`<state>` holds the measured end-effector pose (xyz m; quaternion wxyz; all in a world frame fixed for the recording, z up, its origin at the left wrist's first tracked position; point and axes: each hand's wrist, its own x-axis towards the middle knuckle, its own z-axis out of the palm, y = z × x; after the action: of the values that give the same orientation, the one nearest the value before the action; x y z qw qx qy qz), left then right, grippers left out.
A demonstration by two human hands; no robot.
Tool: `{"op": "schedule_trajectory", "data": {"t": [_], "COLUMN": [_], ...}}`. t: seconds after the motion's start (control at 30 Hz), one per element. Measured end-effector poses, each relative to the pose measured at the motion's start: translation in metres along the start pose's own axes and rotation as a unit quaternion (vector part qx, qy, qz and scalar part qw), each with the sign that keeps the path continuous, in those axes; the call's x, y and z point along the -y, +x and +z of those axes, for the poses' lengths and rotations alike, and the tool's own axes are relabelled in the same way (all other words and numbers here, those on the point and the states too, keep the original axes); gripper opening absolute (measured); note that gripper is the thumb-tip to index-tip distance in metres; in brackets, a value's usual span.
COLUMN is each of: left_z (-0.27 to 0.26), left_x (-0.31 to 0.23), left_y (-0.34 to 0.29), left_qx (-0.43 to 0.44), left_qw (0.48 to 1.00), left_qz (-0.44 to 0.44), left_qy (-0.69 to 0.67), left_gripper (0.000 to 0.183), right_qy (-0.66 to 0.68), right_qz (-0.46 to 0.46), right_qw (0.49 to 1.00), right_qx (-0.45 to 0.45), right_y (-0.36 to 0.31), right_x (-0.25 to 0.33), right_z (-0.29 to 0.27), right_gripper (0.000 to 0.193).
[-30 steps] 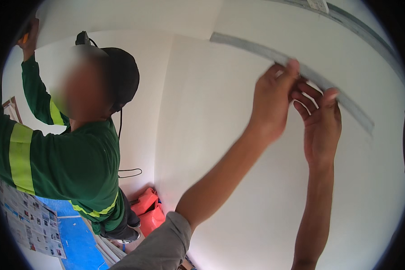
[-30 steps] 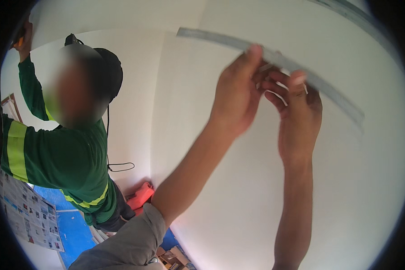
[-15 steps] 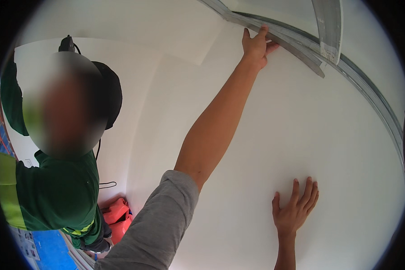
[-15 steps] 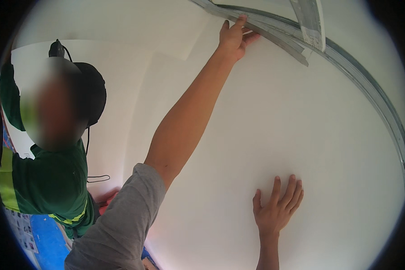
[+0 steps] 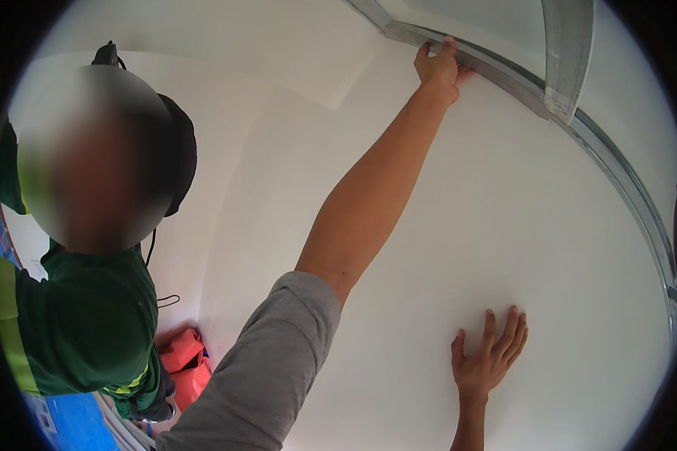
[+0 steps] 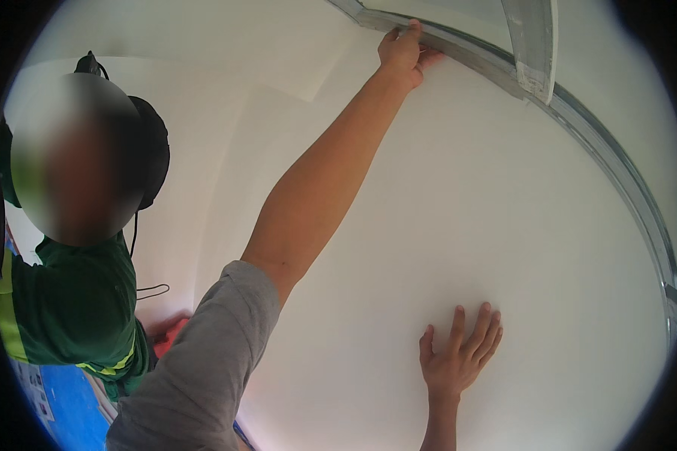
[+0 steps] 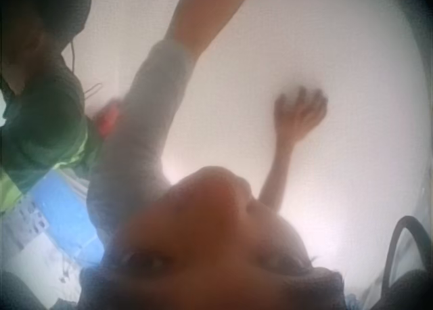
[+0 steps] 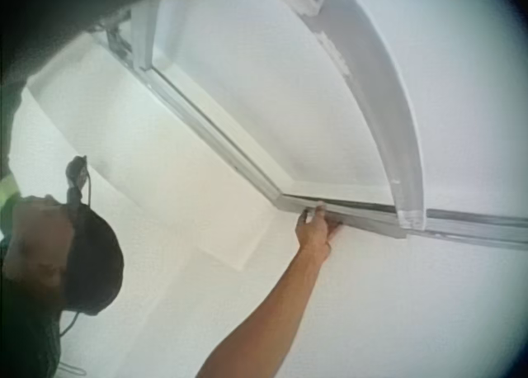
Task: The person cuts metal trim pieces with tin snips and fits them along the ceiling edge. A coworker in a green shirt is visible nearby, also working on the ceiling. The person repeatedly measures, cuts, and places trim segments to align with the ceiling line.
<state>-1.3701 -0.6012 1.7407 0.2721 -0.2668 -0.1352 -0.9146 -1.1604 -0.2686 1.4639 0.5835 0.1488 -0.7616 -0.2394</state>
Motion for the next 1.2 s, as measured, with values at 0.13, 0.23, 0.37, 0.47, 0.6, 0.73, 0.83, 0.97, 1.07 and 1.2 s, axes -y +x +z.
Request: {"op": "schedule_trajectory", "data": {"t": [0.13,0.23,0.37,0.47,0.6,0.73,0.83,0.97,1.07,1.2], "left_z": [-0.004,-0.009,-0.012,-0.006,0.005,0.011,0.014,0.018,0.017,0.017], "left_x": [0.01,0.02,0.021,0.017,0.012,0.004,0.003,0.005,0.002,-0.002], "left_y": [0.014,0.023,0.029,0.023,0.013,0.012,0.015,0.013,0.008,-0.001], "left_qx": [0.012,0.022,0.027,-0.003,-0.061,-0.07,-0.094,-0.077,-0.073,-0.067], "left_qw": [0.999,0.999,0.999,0.999,0.998,0.997,0.993,0.996,0.997,0.997], "left_qz": [0.003,0.012,0.031,0.011,0.025,0.003,-0.007,0.01,0.025,0.028], "left_qy": [-0.032,-0.034,-0.026,-0.05,-0.021,-0.035,-0.066,-0.039,-0.017,-0.031], "left_gripper": [0.055,0.076,0.071,0.071,0.068,0.05,0.044,0.042,0.044,0.045], "right_qy": [-0.002,0.009,0.018,0.029,0.037,0.042,0.044,0.04,0.043,0.043], "right_qz": [0.0,0.001,0.015,0.023,0.022,0.024,0.022,0.03,0.035,0.048], "right_qw": [1.0,1.0,1.0,0.999,0.998,0.998,0.998,0.998,0.998,0.998], "right_qx": [0.008,0.0,-0.001,-0.02,-0.042,-0.04,-0.034,-0.033,-0.033,-0.009], "right_y": [-0.001,-0.004,-0.006,-0.008,-0.007,-0.004,-0.004,-0.01,-0.012,-0.013], "right_x": [0.001,0.002,0.006,0.007,0.009,0.009,0.007,0.007,0.01,0.008], "right_z": [0.001,0.003,0.014,0.019,0.021,0.022,0.023,0.025,0.026,0.022], "right_gripper": [0.056,0.056,0.054,0.048,0.046,0.047,0.046,0.045,0.045,0.045]}}
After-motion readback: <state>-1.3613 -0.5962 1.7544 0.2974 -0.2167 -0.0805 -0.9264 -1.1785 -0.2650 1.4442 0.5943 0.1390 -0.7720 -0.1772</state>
